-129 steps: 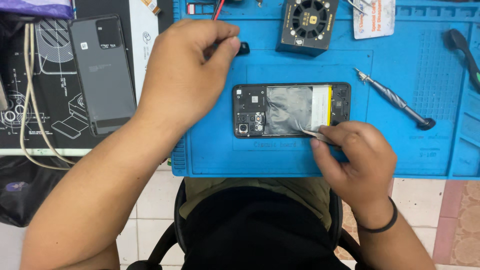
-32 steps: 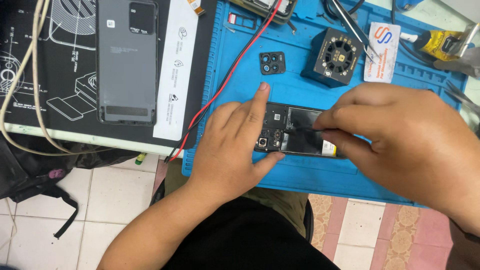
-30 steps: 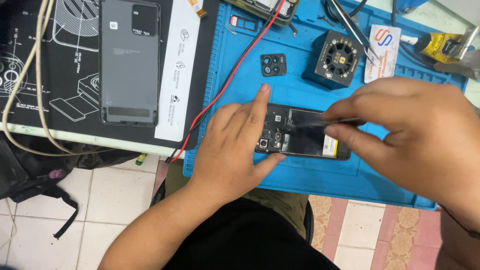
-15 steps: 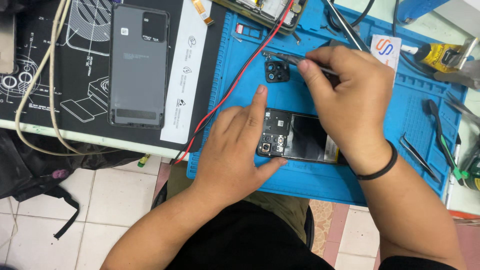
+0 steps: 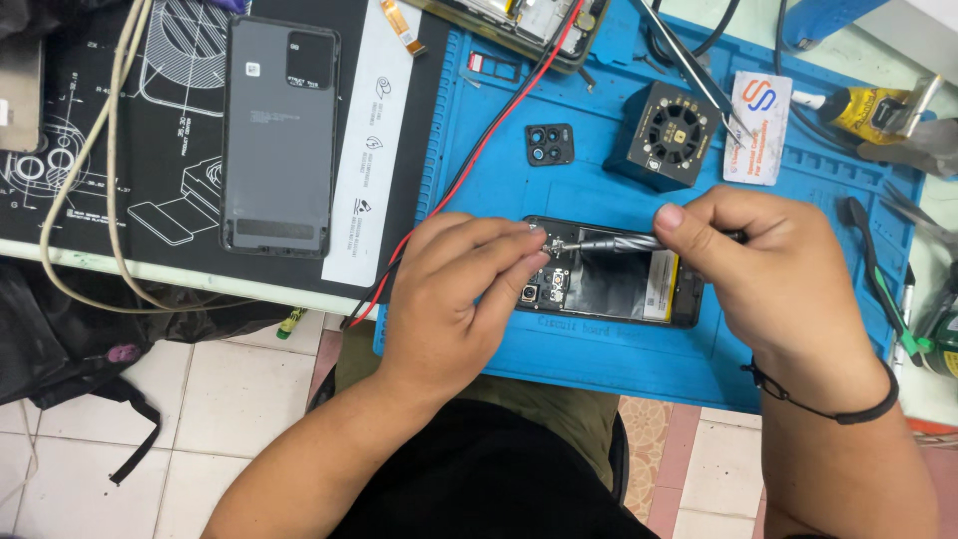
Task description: The person removes the camera module from a disassembled smartphone using a screwdriver and tweezers, then tests the device by powering it on and interacting with the touchscreen. The person then applies and trims tape along the phone's edge.
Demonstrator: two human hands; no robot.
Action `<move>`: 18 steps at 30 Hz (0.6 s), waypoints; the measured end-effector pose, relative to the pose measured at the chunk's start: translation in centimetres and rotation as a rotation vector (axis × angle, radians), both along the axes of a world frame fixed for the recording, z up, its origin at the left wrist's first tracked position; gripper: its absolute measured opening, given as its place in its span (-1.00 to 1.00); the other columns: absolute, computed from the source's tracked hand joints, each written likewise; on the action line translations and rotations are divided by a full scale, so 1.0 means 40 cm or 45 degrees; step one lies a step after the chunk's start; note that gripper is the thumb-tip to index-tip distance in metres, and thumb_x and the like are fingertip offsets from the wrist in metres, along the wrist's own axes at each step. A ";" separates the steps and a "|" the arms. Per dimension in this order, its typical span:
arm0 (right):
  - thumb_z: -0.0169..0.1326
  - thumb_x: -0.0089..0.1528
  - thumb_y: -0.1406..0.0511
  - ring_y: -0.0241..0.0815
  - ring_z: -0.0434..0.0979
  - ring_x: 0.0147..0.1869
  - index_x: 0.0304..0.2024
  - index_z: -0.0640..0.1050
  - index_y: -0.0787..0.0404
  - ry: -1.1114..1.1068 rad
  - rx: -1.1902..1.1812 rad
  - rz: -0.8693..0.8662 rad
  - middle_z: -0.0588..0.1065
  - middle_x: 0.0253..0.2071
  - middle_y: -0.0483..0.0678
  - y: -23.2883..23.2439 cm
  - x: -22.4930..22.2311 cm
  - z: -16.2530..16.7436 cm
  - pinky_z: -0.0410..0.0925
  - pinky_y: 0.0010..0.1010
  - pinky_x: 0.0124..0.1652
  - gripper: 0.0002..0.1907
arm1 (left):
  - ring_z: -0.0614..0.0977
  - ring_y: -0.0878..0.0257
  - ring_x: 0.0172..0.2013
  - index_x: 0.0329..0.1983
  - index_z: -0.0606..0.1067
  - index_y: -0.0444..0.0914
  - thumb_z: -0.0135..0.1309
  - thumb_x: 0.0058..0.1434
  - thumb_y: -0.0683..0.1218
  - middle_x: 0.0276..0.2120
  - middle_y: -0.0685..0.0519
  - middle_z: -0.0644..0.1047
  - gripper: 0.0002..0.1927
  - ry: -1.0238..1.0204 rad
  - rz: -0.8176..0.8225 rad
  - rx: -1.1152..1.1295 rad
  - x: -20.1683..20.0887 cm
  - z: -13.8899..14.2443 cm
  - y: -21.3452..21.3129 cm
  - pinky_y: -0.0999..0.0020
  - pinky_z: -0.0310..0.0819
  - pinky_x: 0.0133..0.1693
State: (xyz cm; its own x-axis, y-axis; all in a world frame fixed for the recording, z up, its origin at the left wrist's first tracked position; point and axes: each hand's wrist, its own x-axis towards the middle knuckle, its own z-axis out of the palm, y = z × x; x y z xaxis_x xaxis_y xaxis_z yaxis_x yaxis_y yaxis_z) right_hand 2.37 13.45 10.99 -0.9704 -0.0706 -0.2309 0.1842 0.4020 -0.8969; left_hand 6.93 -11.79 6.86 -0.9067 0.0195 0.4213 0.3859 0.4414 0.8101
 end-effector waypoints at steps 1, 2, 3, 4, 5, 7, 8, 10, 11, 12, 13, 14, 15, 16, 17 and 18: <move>0.22 0.32 0.24 -0.45 0.28 -0.41 -0.33 0.62 0.33 -0.004 0.048 -0.007 0.44 -0.50 -0.22 0.001 0.004 0.000 0.14 -0.57 -0.42 -0.75 | 0.59 0.16 -0.03 -0.03 0.64 -0.18 0.28 0.29 -0.15 -0.08 0.11 0.64 -0.81 0.023 0.004 -0.004 0.002 0.002 0.000 0.28 0.45 0.04; 0.22 0.33 0.23 -0.45 0.26 -0.42 -0.34 0.63 0.33 -0.008 0.096 -0.014 0.42 -0.52 -0.22 0.001 0.008 0.001 0.12 -0.56 -0.43 -0.73 | 0.58 0.15 -0.04 -0.04 0.64 -0.18 0.29 0.27 -0.15 -0.08 0.10 0.64 -0.80 0.047 0.009 -0.008 0.003 0.004 0.001 0.28 0.45 0.03; 0.22 0.33 0.23 -0.45 0.23 -0.42 -0.36 0.63 0.33 -0.013 0.144 -0.021 0.40 -0.53 -0.22 0.001 0.011 0.004 0.10 -0.55 -0.44 -0.72 | 0.57 0.14 -0.05 -0.03 0.64 -0.18 0.30 0.26 -0.15 -0.08 0.10 0.64 -0.79 0.063 0.006 -0.029 0.004 0.006 0.002 0.28 0.44 0.02; 0.21 0.33 0.22 -0.46 0.25 -0.42 -0.35 0.64 0.32 -0.001 0.170 -0.020 0.42 -0.53 -0.22 0.001 0.014 0.007 0.12 -0.55 -0.44 -0.72 | 0.56 0.13 -0.06 -0.02 0.64 -0.18 0.30 0.25 -0.15 -0.08 0.10 0.64 -0.77 0.078 0.003 -0.049 0.005 0.008 0.004 0.27 0.44 0.02; 0.21 0.32 0.22 -0.46 0.26 -0.41 -0.34 0.65 0.32 0.010 0.198 -0.019 0.43 -0.52 -0.22 -0.002 0.016 0.010 0.13 -0.56 -0.43 -0.73 | 0.54 0.11 -0.07 -0.02 0.65 -0.19 0.30 0.24 -0.15 -0.08 0.09 0.64 -0.76 0.091 0.000 -0.068 0.005 0.009 0.005 0.27 0.43 0.02; 0.21 0.31 0.21 -0.47 0.29 -0.41 -0.33 0.66 0.31 0.023 0.252 -0.018 0.46 -0.52 -0.21 -0.001 0.020 0.020 0.15 -0.57 -0.43 -0.74 | 0.54 0.13 -0.07 -0.02 0.64 -0.18 0.31 0.24 -0.15 -0.08 0.11 0.64 -0.76 0.072 -0.022 -0.047 0.008 0.011 0.008 0.28 0.44 0.01; 0.22 0.30 0.21 -0.47 0.30 -0.41 -0.32 0.66 0.30 0.026 0.276 -0.018 0.48 -0.52 -0.21 -0.002 0.022 0.025 0.17 -0.58 -0.42 -0.74 | 0.54 0.14 -0.08 -0.02 0.64 -0.17 0.31 0.24 -0.15 -0.08 0.12 0.64 -0.76 0.064 -0.034 -0.037 0.009 0.011 0.007 0.29 0.44 0.01; 0.22 0.29 0.22 -0.47 0.33 -0.41 -0.32 0.67 0.30 0.034 0.315 -0.010 0.50 -0.52 -0.19 -0.007 0.025 0.034 0.19 -0.59 -0.42 -0.75 | 0.55 0.16 -0.07 -0.02 0.64 -0.15 0.31 0.26 -0.14 -0.07 0.13 0.64 -0.78 0.046 -0.037 -0.020 0.009 0.011 0.004 0.29 0.44 0.02; 0.23 0.28 0.22 -0.47 0.34 -0.41 -0.32 0.67 0.31 0.039 0.329 -0.002 0.51 -0.52 -0.18 -0.011 0.028 0.039 0.20 -0.59 -0.42 -0.75 | 0.55 0.17 -0.06 -0.02 0.64 -0.14 0.31 0.27 -0.13 -0.07 0.14 0.64 -0.78 0.036 -0.039 -0.011 0.009 0.011 0.003 0.29 0.44 0.03; 0.23 0.28 0.22 -0.47 0.35 -0.41 -0.31 0.67 0.31 0.043 0.342 0.008 0.51 -0.52 -0.17 -0.016 0.031 0.044 0.21 -0.59 -0.42 -0.76 | 0.54 0.15 -0.09 0.00 0.64 -0.16 0.29 0.27 -0.13 -0.07 0.12 0.65 -0.76 0.028 -0.088 -0.048 0.010 0.010 0.005 0.28 0.44 0.00; 0.23 0.27 0.23 -0.45 0.38 -0.44 -0.33 0.67 0.31 0.038 0.326 0.008 0.52 -0.54 -0.15 -0.022 0.037 0.049 0.22 -0.59 -0.45 -0.76 | 0.52 0.12 -0.11 0.02 0.64 -0.19 0.28 0.26 -0.12 -0.06 0.10 0.65 -0.74 0.021 -0.137 -0.086 0.010 0.010 0.007 0.28 0.44 -0.02; 0.24 0.26 0.23 -0.42 0.41 -0.48 -0.35 0.66 0.32 0.034 0.308 0.009 0.52 -0.56 -0.13 -0.029 0.044 0.054 0.23 -0.58 -0.48 -0.76 | 0.51 0.10 -0.13 0.05 0.63 -0.21 0.27 0.26 -0.11 -0.06 0.09 0.66 -0.71 0.013 -0.185 -0.124 0.010 0.009 0.009 0.28 0.44 -0.05; 0.24 0.24 0.23 -0.40 0.44 -0.52 -0.36 0.66 0.32 0.029 0.291 0.011 0.53 -0.58 -0.11 -0.035 0.050 0.060 0.25 -0.57 -0.51 -0.76 | 0.51 0.09 -0.11 0.11 0.59 -0.23 0.28 0.27 -0.09 -0.04 0.07 0.64 -0.65 -0.003 -0.203 -0.176 0.010 0.009 0.012 0.26 0.43 -0.03; 0.25 0.24 0.24 -0.39 0.48 -0.53 -0.37 0.66 0.31 0.102 0.357 0.038 0.53 -0.58 -0.10 -0.041 0.053 0.066 0.27 -0.56 -0.52 -0.77 | 0.51 0.08 -0.09 0.18 0.55 -0.26 0.29 0.28 -0.06 -0.02 0.05 0.63 -0.58 -0.018 -0.221 -0.227 0.010 0.008 0.015 0.24 0.43 -0.01; 0.26 0.23 0.24 -0.37 0.51 -0.55 -0.37 0.65 0.30 0.177 0.423 0.064 0.52 -0.57 -0.09 -0.045 0.056 0.073 0.29 -0.56 -0.54 -0.78 | 0.52 0.08 -0.07 0.24 0.52 -0.29 0.29 0.29 -0.03 0.00 0.03 0.62 -0.51 -0.030 -0.240 -0.279 0.009 0.008 0.016 0.22 0.42 0.02; 0.28 0.23 0.25 -0.36 0.54 -0.56 -0.37 0.64 0.30 0.255 0.489 0.090 0.52 -0.57 -0.09 -0.049 0.056 0.080 0.31 -0.56 -0.55 -0.78 | 0.50 0.04 -0.03 0.30 0.43 -0.32 0.32 0.24 0.01 0.03 -0.01 0.59 -0.37 -0.021 -0.238 -0.290 0.011 0.008 0.016 0.20 0.41 0.04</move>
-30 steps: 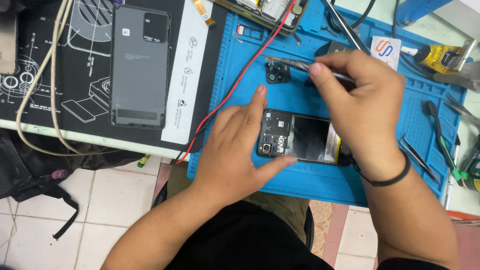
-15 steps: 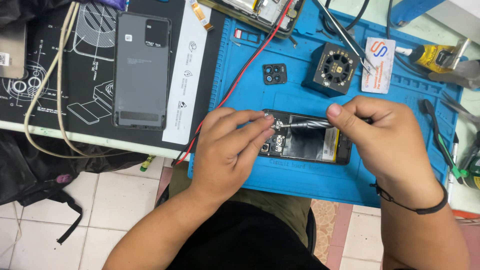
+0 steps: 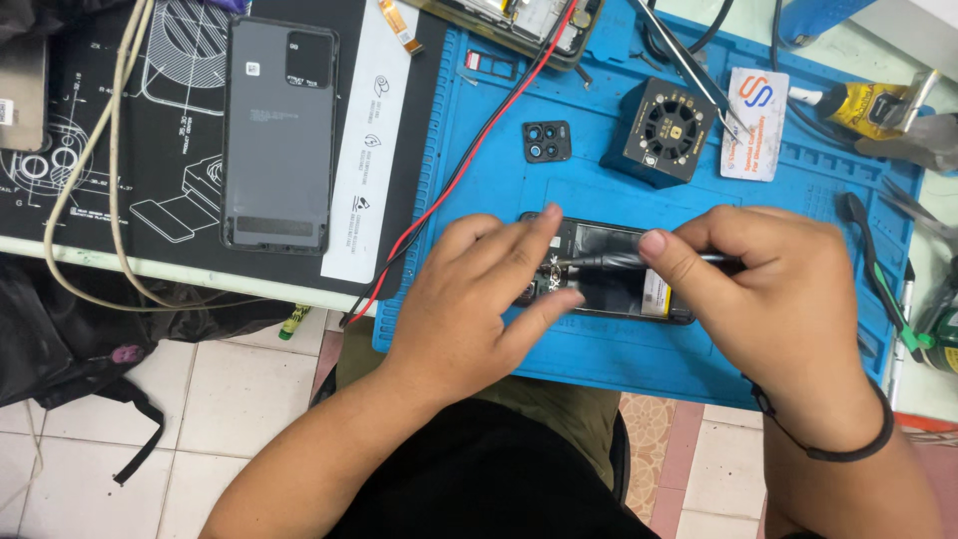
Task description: The person removes the camera module from a disassembled smartphone using a screwdriver and tweezers, then tests the device by powering it on and interacting with the touchscreen. The person then applies and trims tape along the phone's edge.
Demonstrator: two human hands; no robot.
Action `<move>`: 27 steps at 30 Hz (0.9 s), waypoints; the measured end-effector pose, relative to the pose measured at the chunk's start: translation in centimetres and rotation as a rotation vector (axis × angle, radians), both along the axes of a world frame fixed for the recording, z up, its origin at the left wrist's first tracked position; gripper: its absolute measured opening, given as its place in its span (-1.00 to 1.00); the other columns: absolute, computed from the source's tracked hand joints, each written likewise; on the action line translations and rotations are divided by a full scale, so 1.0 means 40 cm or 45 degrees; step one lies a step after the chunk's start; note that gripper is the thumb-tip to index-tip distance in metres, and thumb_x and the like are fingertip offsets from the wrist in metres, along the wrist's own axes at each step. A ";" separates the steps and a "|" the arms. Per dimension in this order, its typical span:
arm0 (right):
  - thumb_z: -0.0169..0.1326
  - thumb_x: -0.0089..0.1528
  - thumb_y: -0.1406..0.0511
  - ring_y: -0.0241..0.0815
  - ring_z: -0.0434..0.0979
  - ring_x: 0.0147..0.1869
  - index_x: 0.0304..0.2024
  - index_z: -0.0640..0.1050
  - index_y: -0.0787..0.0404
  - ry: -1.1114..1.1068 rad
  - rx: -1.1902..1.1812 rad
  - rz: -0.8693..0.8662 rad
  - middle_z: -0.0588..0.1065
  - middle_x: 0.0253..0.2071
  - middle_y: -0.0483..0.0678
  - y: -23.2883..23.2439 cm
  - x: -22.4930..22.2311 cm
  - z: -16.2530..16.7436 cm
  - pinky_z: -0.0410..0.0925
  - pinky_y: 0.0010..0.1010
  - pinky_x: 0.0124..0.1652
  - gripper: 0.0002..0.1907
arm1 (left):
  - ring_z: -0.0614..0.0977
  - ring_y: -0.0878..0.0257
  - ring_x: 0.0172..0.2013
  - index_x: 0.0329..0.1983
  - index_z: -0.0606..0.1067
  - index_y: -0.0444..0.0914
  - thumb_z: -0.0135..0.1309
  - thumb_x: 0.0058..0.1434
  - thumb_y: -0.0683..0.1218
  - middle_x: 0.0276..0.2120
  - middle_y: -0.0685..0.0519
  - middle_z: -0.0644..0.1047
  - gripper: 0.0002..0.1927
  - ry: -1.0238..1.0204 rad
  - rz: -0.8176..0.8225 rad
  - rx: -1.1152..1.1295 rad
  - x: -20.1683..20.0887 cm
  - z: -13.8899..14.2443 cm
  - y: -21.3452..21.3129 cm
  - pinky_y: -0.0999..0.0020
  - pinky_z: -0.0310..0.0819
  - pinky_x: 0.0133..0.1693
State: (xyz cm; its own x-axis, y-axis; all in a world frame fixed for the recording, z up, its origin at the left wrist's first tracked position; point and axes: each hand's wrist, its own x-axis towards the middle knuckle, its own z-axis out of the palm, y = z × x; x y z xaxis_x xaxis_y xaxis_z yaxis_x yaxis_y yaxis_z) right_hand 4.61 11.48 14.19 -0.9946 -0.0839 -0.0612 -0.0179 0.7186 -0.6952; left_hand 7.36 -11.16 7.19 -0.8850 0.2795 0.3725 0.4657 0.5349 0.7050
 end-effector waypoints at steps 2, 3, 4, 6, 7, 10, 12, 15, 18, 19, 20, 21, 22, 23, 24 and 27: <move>0.33 0.20 0.25 -0.29 0.51 -0.55 -0.38 0.65 0.28 0.209 0.224 0.135 0.49 -0.57 -0.05 -0.008 -0.006 0.011 0.26 -0.49 -0.54 -0.78 | 0.46 -0.04 0.06 0.41 0.26 -0.39 0.37 0.13 0.09 0.09 -0.08 0.53 -0.10 0.019 0.002 -0.019 0.006 0.001 -0.004 0.15 0.37 0.10; 0.36 0.18 0.25 -0.25 0.49 -0.54 -0.38 0.65 0.28 0.308 0.337 0.203 0.47 -0.58 -0.03 -0.012 -0.009 0.016 0.24 -0.45 -0.53 -0.78 | 0.45 -0.03 0.07 0.44 0.22 -0.37 0.39 0.09 0.10 0.10 -0.07 0.53 -0.04 -0.004 -0.003 -0.036 0.005 0.001 -0.003 0.14 0.36 0.12; 0.37 0.16 0.24 -0.20 0.46 -0.56 -0.40 0.66 0.27 0.336 0.420 0.234 0.46 -0.61 -0.03 -0.017 -0.012 0.021 0.23 -0.41 -0.54 -0.79 | 0.44 -0.03 0.07 0.47 0.18 -0.35 0.41 0.05 0.11 0.10 -0.05 0.52 0.03 -0.027 -0.009 -0.053 0.005 0.000 -0.002 0.13 0.35 0.14; 0.41 0.12 0.24 -0.11 0.41 -0.60 -0.44 0.68 0.25 0.397 0.584 0.298 0.43 -0.66 -0.02 -0.030 -0.018 0.033 0.20 -0.32 -0.56 -0.79 | 0.44 -0.03 0.09 0.50 0.13 -0.34 0.44 -0.01 0.11 0.12 -0.05 0.51 0.11 -0.041 -0.013 -0.066 0.004 -0.002 0.001 0.12 0.33 0.16; 0.39 0.12 0.25 -0.11 0.42 -0.58 -0.44 0.67 0.23 0.423 0.568 0.328 0.43 -0.64 -0.03 -0.036 -0.020 0.042 0.21 -0.31 -0.55 -0.80 | 0.43 -0.04 0.09 0.50 0.12 -0.34 0.44 -0.04 0.10 0.12 -0.07 0.51 0.13 -0.033 -0.009 -0.063 0.003 -0.002 0.002 0.12 0.32 0.17; 0.36 0.11 0.27 -0.07 0.44 -0.52 -0.47 0.63 0.22 0.532 0.541 0.454 0.44 -0.59 -0.05 -0.059 -0.030 0.068 0.25 -0.26 -0.50 -0.81 | 0.44 -0.05 0.10 0.50 0.11 -0.34 0.46 -0.08 0.07 0.12 -0.08 0.50 0.15 -0.042 0.005 -0.046 0.001 -0.003 0.003 0.11 0.32 0.17; 0.35 0.07 0.29 -0.02 0.46 -0.48 -0.50 0.59 0.24 0.641 0.554 0.572 0.47 -0.57 -0.03 -0.076 -0.038 0.084 0.29 -0.23 -0.47 -0.80 | 0.44 -0.05 0.09 0.50 0.12 -0.34 0.47 -0.08 0.06 0.10 -0.07 0.50 0.15 -0.055 0.009 -0.047 0.000 -0.002 0.003 0.11 0.33 0.17; 0.32 0.03 0.28 0.07 0.45 -0.43 -0.51 0.56 0.22 0.670 0.576 0.865 0.40 -0.56 0.01 -0.091 -0.045 0.105 0.33 -0.12 -0.37 -0.80 | 0.44 -0.05 0.09 0.49 0.14 -0.33 0.48 -0.09 0.06 0.11 -0.08 0.49 0.14 -0.048 0.020 -0.071 -0.003 0.000 0.002 0.11 0.34 0.15; 0.30 0.02 0.27 0.03 0.47 -0.43 -0.56 0.52 0.18 0.574 0.784 0.973 0.38 -0.58 -0.02 -0.109 -0.047 0.109 0.36 -0.18 -0.38 -0.79 | 0.43 -0.05 0.09 0.47 0.17 -0.33 0.47 -0.12 0.05 0.16 -0.08 0.47 0.12 -0.035 0.043 -0.081 -0.005 0.002 0.005 0.12 0.36 0.13; 0.28 0.07 0.19 0.02 0.47 -0.42 -0.55 0.51 0.15 0.544 0.886 0.974 0.38 -0.57 -0.04 -0.113 -0.049 0.111 0.36 -0.19 -0.38 -0.75 | 0.44 -0.05 0.09 0.46 0.18 -0.33 0.47 -0.13 0.05 0.16 -0.07 0.47 0.12 -0.038 0.050 -0.088 -0.005 0.003 0.006 0.12 0.36 0.13; 0.27 0.12 0.11 0.01 0.47 -0.41 -0.54 0.51 0.12 0.514 0.990 0.976 0.39 -0.56 -0.06 -0.118 -0.052 0.113 0.35 -0.20 -0.38 -0.70 | 0.44 -0.04 0.09 0.46 0.19 -0.33 0.47 -0.13 0.04 0.17 -0.07 0.47 0.12 -0.039 0.059 -0.093 -0.005 0.004 0.007 0.13 0.36 0.12; 0.25 0.17 0.03 -0.01 0.48 -0.40 -0.52 0.51 0.10 0.486 1.094 0.980 0.39 -0.56 -0.08 -0.122 -0.056 0.116 0.35 -0.20 -0.39 -0.65 | 0.44 -0.04 0.08 0.46 0.19 -0.33 0.47 -0.14 0.04 0.16 -0.07 0.47 0.11 -0.048 0.056 -0.093 -0.005 0.004 0.007 0.12 0.36 0.12; 0.23 0.12 0.13 -0.01 0.47 -0.39 -0.52 0.51 0.12 0.529 1.019 1.043 0.40 -0.54 -0.06 -0.124 -0.063 0.122 0.36 -0.21 -0.37 -0.73 | 0.44 -0.04 0.07 0.46 0.20 -0.34 0.47 -0.14 0.03 0.15 -0.08 0.48 0.11 -0.057 0.058 -0.093 -0.004 0.005 0.006 0.12 0.36 0.11; 0.22 0.07 0.22 -0.01 0.47 -0.39 -0.52 0.51 0.15 0.569 0.941 1.107 0.41 -0.52 -0.04 -0.124 -0.069 0.130 0.37 -0.22 -0.34 -0.81 | 0.44 -0.03 0.06 0.45 0.20 -0.34 0.47 -0.14 0.03 0.14 -0.08 0.48 0.11 -0.068 0.060 -0.094 -0.003 0.006 0.003 0.12 0.36 0.11; 0.21 0.02 0.32 -0.01 0.47 -0.38 -0.52 0.51 0.18 0.609 0.861 1.172 0.41 -0.51 -0.01 -0.126 -0.074 0.136 0.39 -0.23 -0.32 -0.88 | 0.44 -0.03 0.07 0.45 0.20 -0.35 0.47 -0.13 0.03 0.14 -0.08 0.48 0.11 -0.058 0.053 -0.077 -0.002 0.006 0.000 0.12 0.36 0.11; 0.23 0.11 0.20 0.03 0.48 -0.38 -0.53 0.51 0.18 0.505 0.827 1.064 0.44 -0.50 -0.01 -0.133 -0.076 0.142 0.37 -0.19 -0.34 -0.75 | 0.44 -0.03 0.08 0.46 0.18 -0.36 0.47 -0.10 0.04 0.14 -0.07 0.48 0.10 -0.025 0.054 -0.042 0.000 0.004 -0.007 0.11 0.36 0.14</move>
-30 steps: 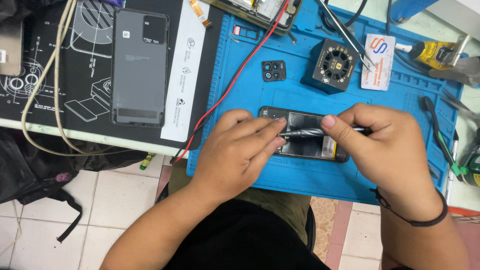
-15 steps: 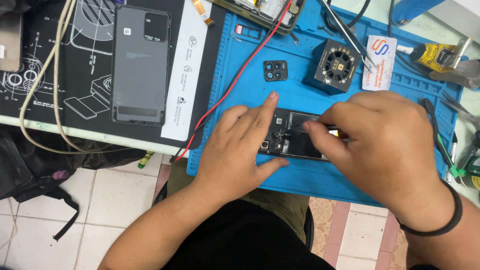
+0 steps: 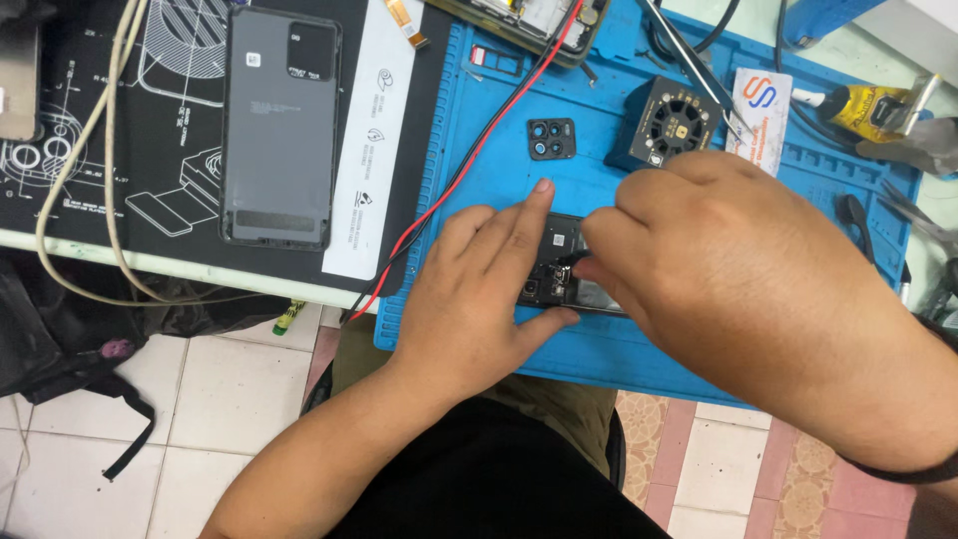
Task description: The person removes the camera module from a disassembled smartphone using a screwdriver and tweezers, then tests the device by powering it on and interacting with the touchscreen. The person then applies and trims tape along the phone's edge.
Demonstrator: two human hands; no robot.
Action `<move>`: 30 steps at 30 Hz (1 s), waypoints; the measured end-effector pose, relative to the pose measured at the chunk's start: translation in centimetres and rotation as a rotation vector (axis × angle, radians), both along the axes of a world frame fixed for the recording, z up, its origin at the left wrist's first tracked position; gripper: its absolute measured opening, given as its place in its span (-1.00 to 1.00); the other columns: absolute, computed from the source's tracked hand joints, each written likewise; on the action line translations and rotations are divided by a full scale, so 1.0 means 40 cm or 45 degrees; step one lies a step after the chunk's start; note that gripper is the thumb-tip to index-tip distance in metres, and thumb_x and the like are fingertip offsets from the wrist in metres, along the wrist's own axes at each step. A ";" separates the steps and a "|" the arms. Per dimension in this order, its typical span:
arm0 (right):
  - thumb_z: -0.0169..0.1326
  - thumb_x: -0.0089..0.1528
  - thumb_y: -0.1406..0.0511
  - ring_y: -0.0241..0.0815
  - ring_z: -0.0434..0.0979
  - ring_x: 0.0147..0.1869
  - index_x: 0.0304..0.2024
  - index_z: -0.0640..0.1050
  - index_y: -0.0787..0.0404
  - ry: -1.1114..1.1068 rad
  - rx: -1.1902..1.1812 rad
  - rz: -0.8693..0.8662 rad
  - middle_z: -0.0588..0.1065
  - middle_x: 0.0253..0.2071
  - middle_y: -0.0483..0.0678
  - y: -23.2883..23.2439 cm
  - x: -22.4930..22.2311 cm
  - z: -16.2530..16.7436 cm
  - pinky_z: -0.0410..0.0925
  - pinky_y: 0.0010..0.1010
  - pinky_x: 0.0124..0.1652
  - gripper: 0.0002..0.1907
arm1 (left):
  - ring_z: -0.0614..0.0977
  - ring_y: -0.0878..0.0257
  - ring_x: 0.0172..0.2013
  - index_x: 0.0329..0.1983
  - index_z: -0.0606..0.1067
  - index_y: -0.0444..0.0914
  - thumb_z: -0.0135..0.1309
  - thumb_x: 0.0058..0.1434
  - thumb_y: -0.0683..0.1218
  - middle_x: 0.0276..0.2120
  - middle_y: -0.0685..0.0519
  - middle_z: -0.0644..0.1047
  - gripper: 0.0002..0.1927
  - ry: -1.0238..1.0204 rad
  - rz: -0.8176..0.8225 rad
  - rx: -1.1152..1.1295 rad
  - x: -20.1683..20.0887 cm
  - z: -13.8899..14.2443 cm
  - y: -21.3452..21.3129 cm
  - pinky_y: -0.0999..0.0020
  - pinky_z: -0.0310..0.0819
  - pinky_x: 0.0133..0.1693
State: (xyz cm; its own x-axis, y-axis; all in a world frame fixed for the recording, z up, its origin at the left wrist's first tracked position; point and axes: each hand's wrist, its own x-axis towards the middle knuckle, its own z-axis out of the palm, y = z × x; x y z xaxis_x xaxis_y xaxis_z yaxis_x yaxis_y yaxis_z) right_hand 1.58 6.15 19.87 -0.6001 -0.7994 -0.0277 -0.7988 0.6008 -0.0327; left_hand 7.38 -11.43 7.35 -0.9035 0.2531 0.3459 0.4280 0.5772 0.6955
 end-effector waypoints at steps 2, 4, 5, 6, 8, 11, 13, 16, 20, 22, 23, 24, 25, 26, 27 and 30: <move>0.09 0.27 -0.01 -0.03 0.51 -0.32 -0.47 0.51 0.11 -0.099 0.539 -0.212 0.45 -0.47 -0.07 -0.004 0.013 -0.006 0.39 -0.22 -0.33 -0.61 | 0.44 -0.04 0.10 0.46 0.18 -0.35 0.47 -0.09 0.03 0.13 -0.07 0.48 0.10 0.032 -0.005 -0.001 0.003 -0.002 0.000 0.11 0.36 0.15; 0.09 0.27 0.00 -0.02 0.52 -0.32 -0.46 0.52 0.09 -0.087 0.599 -0.244 0.47 -0.47 -0.07 0.000 0.023 -0.010 0.40 -0.22 -0.33 -0.63 | 0.45 -0.03 0.07 0.47 0.17 -0.36 0.47 -0.08 0.04 0.12 -0.06 0.49 0.11 0.020 0.000 -0.027 0.006 -0.003 0.000 0.11 0.36 0.13; 0.16 0.18 0.11 0.01 0.52 -0.33 -0.49 0.53 0.11 -0.029 0.399 -0.158 0.47 -0.48 -0.04 0.004 0.025 -0.014 0.40 -0.19 -0.33 -0.74 | 0.45 -0.03 0.05 0.48 0.17 -0.36 0.48 -0.08 0.04 0.12 -0.06 0.49 0.11 0.013 -0.001 -0.033 0.009 -0.003 0.004 0.10 0.36 0.13; 0.23 0.09 0.22 0.05 0.52 -0.35 -0.52 0.53 0.14 0.034 0.197 -0.068 0.47 -0.49 -0.01 0.009 0.026 -0.016 0.39 -0.16 -0.33 -0.82 | 0.46 -0.03 0.05 0.47 0.17 -0.35 0.47 -0.09 0.04 0.12 -0.06 0.49 0.11 0.015 0.003 -0.036 0.012 -0.003 0.009 0.11 0.36 0.13; 0.20 0.01 0.29 0.05 0.51 -0.33 -0.45 0.55 0.15 0.030 0.087 0.081 0.46 -0.48 -0.01 0.023 0.018 -0.014 0.40 -0.16 -0.28 -0.89 | 0.46 -0.04 0.06 0.47 0.17 -0.33 0.47 -0.11 0.05 0.11 -0.06 0.49 0.12 0.020 0.026 -0.051 0.018 -0.003 0.010 0.11 0.36 0.13; 0.22 0.02 0.11 0.06 0.51 -0.33 -0.43 0.55 0.14 0.008 0.111 0.014 0.46 -0.48 0.00 0.028 0.022 -0.014 0.39 -0.16 -0.32 -0.74 | 0.46 -0.03 0.04 0.48 0.14 -0.35 0.48 -0.10 0.07 0.11 -0.07 0.50 0.15 -0.032 0.016 -0.052 0.024 -0.005 0.014 0.11 0.36 0.11; 0.23 0.06 0.08 0.07 0.52 -0.35 -0.42 0.54 0.13 -0.057 0.183 -0.081 0.46 -0.50 0.01 0.027 0.028 -0.009 0.38 -0.14 -0.34 -0.71 | 0.46 -0.04 0.06 0.49 0.12 -0.35 0.48 -0.11 0.07 0.11 -0.08 0.50 0.16 -0.008 0.027 -0.052 0.028 -0.005 0.018 0.12 0.36 0.12; 0.19 0.05 0.29 0.09 0.51 -0.33 -0.36 0.54 0.11 -0.132 0.133 -0.051 0.45 -0.48 0.04 0.023 0.037 0.003 0.38 -0.13 -0.33 -0.87 | 0.47 -0.05 0.07 0.50 0.10 -0.36 0.48 -0.12 0.07 0.02 -0.08 0.52 0.19 -0.058 0.034 -0.067 0.028 -0.007 0.021 0.11 0.36 0.13; 0.21 0.15 0.22 0.13 0.45 -0.29 -0.23 0.54 0.12 -0.118 0.011 -0.075 0.40 -0.45 0.04 0.016 0.034 0.009 0.32 -0.10 -0.30 -0.80 | 0.47 -0.04 0.06 0.50 0.07 -0.37 0.48 -0.12 0.08 0.07 -0.10 0.54 0.21 -0.027 0.035 -0.037 0.027 -0.006 0.023 0.12 0.35 0.13; 0.24 0.17 0.18 0.13 0.44 -0.27 -0.21 0.54 0.14 -0.162 -0.011 -0.103 0.39 -0.45 0.02 0.016 0.034 0.010 0.31 -0.08 -0.28 -0.76 | 0.47 -0.04 0.06 0.50 0.07 -0.38 0.49 -0.12 0.08 0.02 -0.09 0.54 0.21 -0.074 0.031 -0.052 0.028 -0.006 0.022 0.13 0.35 0.12; 0.23 0.12 0.25 0.13 0.43 -0.25 -0.22 0.55 0.13 -0.157 -0.080 -0.045 0.38 -0.43 0.03 0.017 0.037 0.012 0.32 -0.10 -0.27 -0.79 | 0.47 -0.03 0.05 0.49 0.07 -0.38 0.49 -0.11 0.08 0.00 -0.08 0.54 0.21 -0.096 0.028 -0.058 0.027 -0.007 0.023 0.13 0.35 0.11; 0.22 0.06 0.32 0.12 0.43 -0.22 -0.24 0.55 0.12 -0.151 -0.147 0.012 0.38 -0.40 0.03 0.018 0.039 0.013 0.33 -0.12 -0.26 -0.79 | 0.47 -0.03 0.05 0.49 0.08 -0.37 0.49 -0.12 0.08 -0.01 -0.07 0.54 0.21 -0.086 0.028 -0.060 0.028 -0.007 0.023 0.14 0.36 0.11; 0.20 0.06 0.34 0.12 0.43 -0.20 -0.23 0.54 0.13 -0.140 -0.187 0.020 0.39 -0.36 0.05 0.018 0.043 0.014 0.34 -0.14 -0.23 -0.79 | 0.47 -0.03 0.06 0.49 0.08 -0.36 0.49 -0.12 0.08 -0.02 -0.07 0.54 0.20 -0.075 0.031 -0.062 0.029 -0.007 0.024 0.14 0.36 0.11; 0.17 0.06 0.36 0.13 0.44 -0.17 -0.23 0.53 0.15 -0.129 -0.227 0.033 0.40 -0.31 0.07 0.019 0.047 0.016 0.35 -0.15 -0.21 -0.78 | 0.47 -0.03 0.06 0.49 0.09 -0.36 0.48 -0.13 0.08 -0.03 -0.06 0.54 0.20 -0.064 0.040 -0.065 0.029 -0.007 0.023 0.14 0.36 0.11; 0.15 0.06 0.38 0.13 0.44 -0.14 -0.22 0.51 0.17 -0.120 -0.270 0.050 0.41 -0.27 0.08 0.018 0.047 0.017 0.36 -0.17 -0.18 -0.78 | 0.47 -0.03 0.05 0.49 0.09 -0.35 0.49 -0.12 0.08 -0.03 -0.07 0.54 0.19 -0.060 0.040 -0.065 0.028 -0.007 0.023 0.14 0.37 0.11; 0.07 0.36 0.01 -0.03 0.51 -0.18 -0.18 0.51 0.03 -0.299 0.538 -0.394 0.46 -0.38 -0.11 0.017 0.039 0.017 0.39 -0.22 -0.19 -0.73 | 0.48 -0.02 0.04 0.49 0.11 -0.35 0.49 -0.11 0.08 -0.05 -0.07 0.54 0.18 -0.069 0.037 -0.070 0.028 -0.005 0.022 0.14 0.37 0.09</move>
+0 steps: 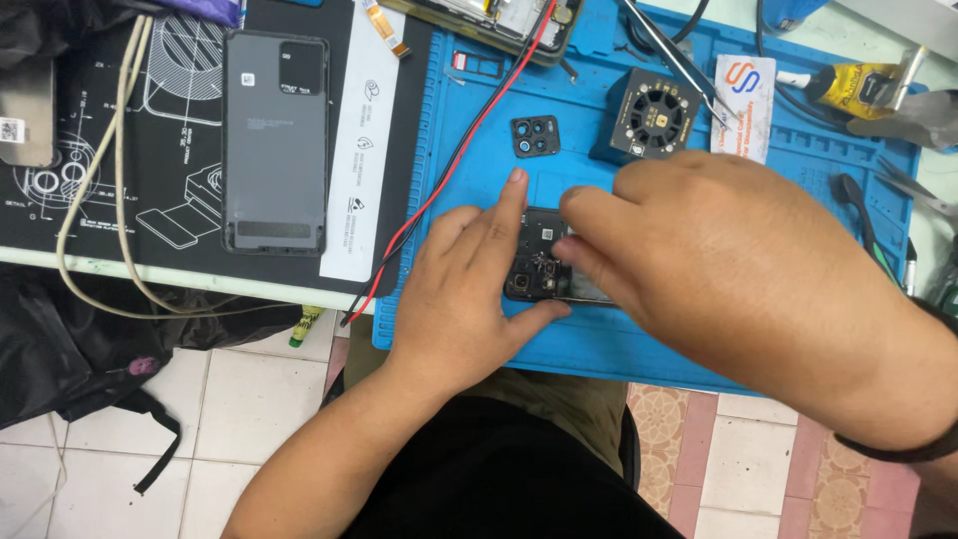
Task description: The person removes the camera module from a disassembled smartphone using a screwdriver and tweezers, then tests the device by powering it on and interacting with the touchscreen. The person then applies and trims tape along the phone's edge.
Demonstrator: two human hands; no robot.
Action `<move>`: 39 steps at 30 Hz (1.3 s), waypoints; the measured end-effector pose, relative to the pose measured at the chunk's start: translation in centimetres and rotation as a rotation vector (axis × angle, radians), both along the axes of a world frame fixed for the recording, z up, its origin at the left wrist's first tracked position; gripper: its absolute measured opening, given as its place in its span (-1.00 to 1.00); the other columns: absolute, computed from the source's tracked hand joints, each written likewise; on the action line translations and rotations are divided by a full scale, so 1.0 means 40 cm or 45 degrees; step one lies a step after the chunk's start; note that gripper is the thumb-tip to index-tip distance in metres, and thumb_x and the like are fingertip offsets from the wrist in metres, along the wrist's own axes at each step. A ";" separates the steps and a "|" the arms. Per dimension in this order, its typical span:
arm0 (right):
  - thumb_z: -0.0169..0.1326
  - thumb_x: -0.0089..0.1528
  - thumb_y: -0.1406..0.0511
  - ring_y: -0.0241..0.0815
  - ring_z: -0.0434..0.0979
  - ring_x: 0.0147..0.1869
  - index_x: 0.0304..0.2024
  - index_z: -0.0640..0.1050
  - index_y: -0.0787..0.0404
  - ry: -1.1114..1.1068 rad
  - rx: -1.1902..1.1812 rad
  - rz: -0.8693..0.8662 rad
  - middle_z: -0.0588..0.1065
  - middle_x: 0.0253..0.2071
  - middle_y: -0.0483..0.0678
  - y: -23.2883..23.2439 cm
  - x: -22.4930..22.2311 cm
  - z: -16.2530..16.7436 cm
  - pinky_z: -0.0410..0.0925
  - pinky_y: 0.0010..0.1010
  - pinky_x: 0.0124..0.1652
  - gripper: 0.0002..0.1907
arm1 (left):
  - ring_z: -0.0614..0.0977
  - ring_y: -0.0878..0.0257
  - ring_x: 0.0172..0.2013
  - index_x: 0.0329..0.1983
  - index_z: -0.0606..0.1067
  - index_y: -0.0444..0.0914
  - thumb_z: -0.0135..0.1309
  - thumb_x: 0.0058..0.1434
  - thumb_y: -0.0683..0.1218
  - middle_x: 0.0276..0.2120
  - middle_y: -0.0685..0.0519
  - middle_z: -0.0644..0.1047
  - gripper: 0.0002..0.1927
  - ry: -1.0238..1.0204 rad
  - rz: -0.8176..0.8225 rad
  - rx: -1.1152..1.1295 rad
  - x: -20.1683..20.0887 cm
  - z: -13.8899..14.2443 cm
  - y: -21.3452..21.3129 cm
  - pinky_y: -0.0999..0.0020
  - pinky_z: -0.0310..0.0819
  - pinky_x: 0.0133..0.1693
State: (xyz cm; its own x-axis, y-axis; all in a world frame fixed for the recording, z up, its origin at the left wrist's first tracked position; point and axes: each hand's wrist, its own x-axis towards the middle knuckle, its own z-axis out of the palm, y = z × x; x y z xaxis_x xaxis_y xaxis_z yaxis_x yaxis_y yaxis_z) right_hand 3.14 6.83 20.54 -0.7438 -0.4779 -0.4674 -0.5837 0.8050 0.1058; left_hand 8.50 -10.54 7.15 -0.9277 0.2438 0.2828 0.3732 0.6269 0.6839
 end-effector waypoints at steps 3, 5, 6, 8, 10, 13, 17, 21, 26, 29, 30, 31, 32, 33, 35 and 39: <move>0.11 0.04 0.39 0.12 0.50 -0.28 -0.15 0.56 0.17 0.154 -0.906 0.427 0.45 -0.35 0.04 0.006 -0.005 0.004 0.38 -0.15 -0.30 -0.71 | 0.48 -0.01 0.02 0.49 0.11 -0.35 0.49 -0.12 0.08 -0.08 -0.05 0.54 0.18 -0.022 -0.004 -0.005 -0.003 0.002 -0.003 0.14 0.38 0.07; 0.21 0.08 0.19 0.11 0.51 -0.36 -0.16 0.59 0.12 0.062 -0.609 0.188 0.46 -0.45 0.02 0.007 -0.008 -0.004 0.38 -0.11 -0.38 -0.70 | 0.48 0.00 0.02 0.50 0.12 -0.35 0.48 -0.11 0.06 -0.09 -0.04 0.54 0.18 -0.031 -0.003 -0.008 -0.006 0.003 -0.004 0.15 0.38 0.07; 0.26 0.10 0.09 0.11 0.51 -0.41 -0.16 0.60 0.09 0.019 -0.460 0.066 0.46 -0.50 0.01 0.009 -0.009 -0.008 0.37 -0.09 -0.42 -0.66 | 0.48 -0.01 0.03 0.49 0.12 -0.36 0.48 -0.12 0.07 -0.08 -0.05 0.54 0.18 -0.018 -0.003 -0.006 -0.007 0.003 -0.005 0.15 0.37 0.08; 0.22 0.05 0.27 0.09 0.54 -0.37 -0.27 0.62 0.15 0.026 -0.615 0.120 0.49 -0.45 -0.01 0.016 -0.015 -0.017 0.38 -0.13 -0.42 -0.80 | 0.48 -0.02 0.04 0.48 0.11 -0.37 0.49 -0.12 0.08 -0.06 -0.06 0.54 0.18 0.008 -0.009 0.002 -0.010 0.003 -0.007 0.14 0.36 0.10; 0.20 0.05 0.35 0.07 0.56 -0.34 -0.30 0.64 0.17 0.053 -0.755 0.112 0.52 -0.40 -0.02 0.031 -0.017 -0.018 0.39 -0.17 -0.41 -0.85 | 0.47 -0.03 0.04 0.48 0.11 -0.38 0.48 -0.12 0.08 -0.06 -0.07 0.54 0.19 0.009 -0.016 0.005 -0.012 0.002 -0.009 0.14 0.36 0.11; 0.23 0.10 0.30 0.04 0.57 -0.32 -0.27 0.68 0.17 0.134 -0.858 0.033 0.56 -0.37 -0.02 0.047 -0.018 -0.023 0.39 -0.20 -0.39 -0.85 | 0.47 -0.04 0.05 0.48 0.10 -0.38 0.48 -0.11 0.08 -0.04 -0.08 0.54 0.18 0.015 -0.013 0.010 -0.016 0.002 -0.011 0.13 0.36 0.11; 0.28 0.09 0.26 0.06 0.56 -0.39 -0.35 0.66 0.22 0.176 -0.857 -0.035 0.55 -0.49 0.02 0.041 -0.035 -0.046 0.37 -0.17 -0.43 -0.84 | 0.48 -0.03 0.06 0.49 0.10 -0.37 0.48 -0.11 0.07 -0.04 -0.08 0.54 0.18 0.012 -0.015 0.023 -0.017 0.004 -0.011 0.13 0.36 0.11; 0.26 0.08 0.28 0.01 0.57 -0.43 -0.39 0.64 0.24 0.130 -0.879 -0.075 0.55 -0.51 0.02 0.031 -0.046 -0.060 0.38 -0.20 -0.44 -0.86 | 0.49 -0.03 0.04 0.49 0.10 -0.37 0.48 -0.11 0.07 -0.05 -0.08 0.55 0.18 0.008 -0.020 0.030 -0.019 0.007 -0.012 0.13 0.37 0.09; 0.26 0.09 0.26 0.00 0.56 -0.46 -0.39 0.65 0.22 0.161 -0.804 -0.154 0.54 -0.54 0.01 0.034 -0.037 -0.069 0.37 -0.20 -0.49 -0.85 | 0.49 -0.03 0.03 0.49 0.10 -0.37 0.48 -0.11 0.08 -0.06 -0.08 0.55 0.19 0.006 -0.021 0.028 -0.023 0.008 -0.011 0.14 0.37 0.08; 0.26 0.14 0.22 0.00 0.54 -0.47 -0.36 0.66 0.18 0.189 -0.736 -0.149 0.51 -0.54 -0.01 0.026 -0.034 -0.069 0.34 -0.20 -0.49 -0.83 | 0.49 -0.03 0.03 0.49 0.10 -0.37 0.48 -0.11 0.07 -0.05 -0.08 0.55 0.18 0.015 -0.021 0.032 -0.023 0.005 -0.012 0.13 0.37 0.09; 0.26 0.16 0.20 0.00 0.53 -0.47 -0.35 0.66 0.17 0.200 -0.712 -0.136 0.50 -0.54 -0.02 0.020 -0.035 -0.066 0.33 -0.20 -0.49 -0.83 | 0.49 -0.03 0.03 0.49 0.10 -0.38 0.48 -0.11 0.08 -0.05 -0.09 0.55 0.18 0.020 -0.018 0.025 -0.023 0.003 -0.012 0.13 0.37 0.08; 0.26 0.16 0.18 0.02 0.52 -0.46 -0.41 0.65 0.17 0.260 -0.661 -0.039 0.49 -0.55 -0.02 0.011 -0.033 -0.061 0.35 -0.19 -0.48 -0.81 | 0.49 -0.04 0.03 0.48 0.10 -0.38 0.48 -0.11 0.08 -0.04 -0.09 0.54 0.18 0.024 -0.014 0.018 -0.023 0.000 -0.011 0.13 0.38 0.08; 0.26 0.15 0.17 0.04 0.52 -0.46 -0.46 0.63 0.17 0.318 -0.610 0.056 0.48 -0.56 -0.01 0.001 -0.030 -0.056 0.36 -0.18 -0.47 -0.78 | 0.49 -0.04 0.04 0.48 0.10 -0.38 0.48 -0.12 0.08 -0.04 -0.09 0.54 0.19 0.027 -0.011 0.010 -0.023 -0.003 -0.009 0.13 0.38 0.08; 0.26 0.15 0.15 0.06 0.52 -0.45 -0.52 0.61 0.17 0.374 -0.557 0.148 0.47 -0.57 -0.01 -0.013 -0.024 -0.051 0.37 -0.17 -0.46 -0.74 | 0.49 -0.03 0.04 0.49 0.10 -0.38 0.48 -0.07 0.07 -0.01 -0.09 0.55 0.17 0.047 -0.010 0.013 -0.021 -0.005 -0.009 0.14 0.38 0.10; 0.19 0.22 0.05 0.01 0.53 -0.43 -0.54 0.58 0.16 0.403 -0.240 0.289 0.49 -0.53 -0.02 -0.040 -0.009 -0.043 0.39 -0.21 -0.43 -0.62 | 0.49 0.00 0.06 0.52 0.08 -0.38 0.48 0.01 0.06 0.07 -0.08 0.55 0.14 0.089 -0.018 0.019 -0.019 -0.010 -0.006 0.14 0.38 0.13; 0.22 -0.02 0.23 -0.05 0.55 -0.33 -0.54 0.55 0.16 0.265 -0.093 0.515 0.49 -0.49 -0.04 -0.055 -0.030 -0.035 0.42 -0.22 -0.37 -0.85 | 0.49 -0.02 0.08 0.51 0.05 -0.42 0.48 -0.06 0.06 0.11 -0.08 0.53 0.20 0.011 0.023 0.017 -0.010 -0.010 0.005 0.12 0.38 0.14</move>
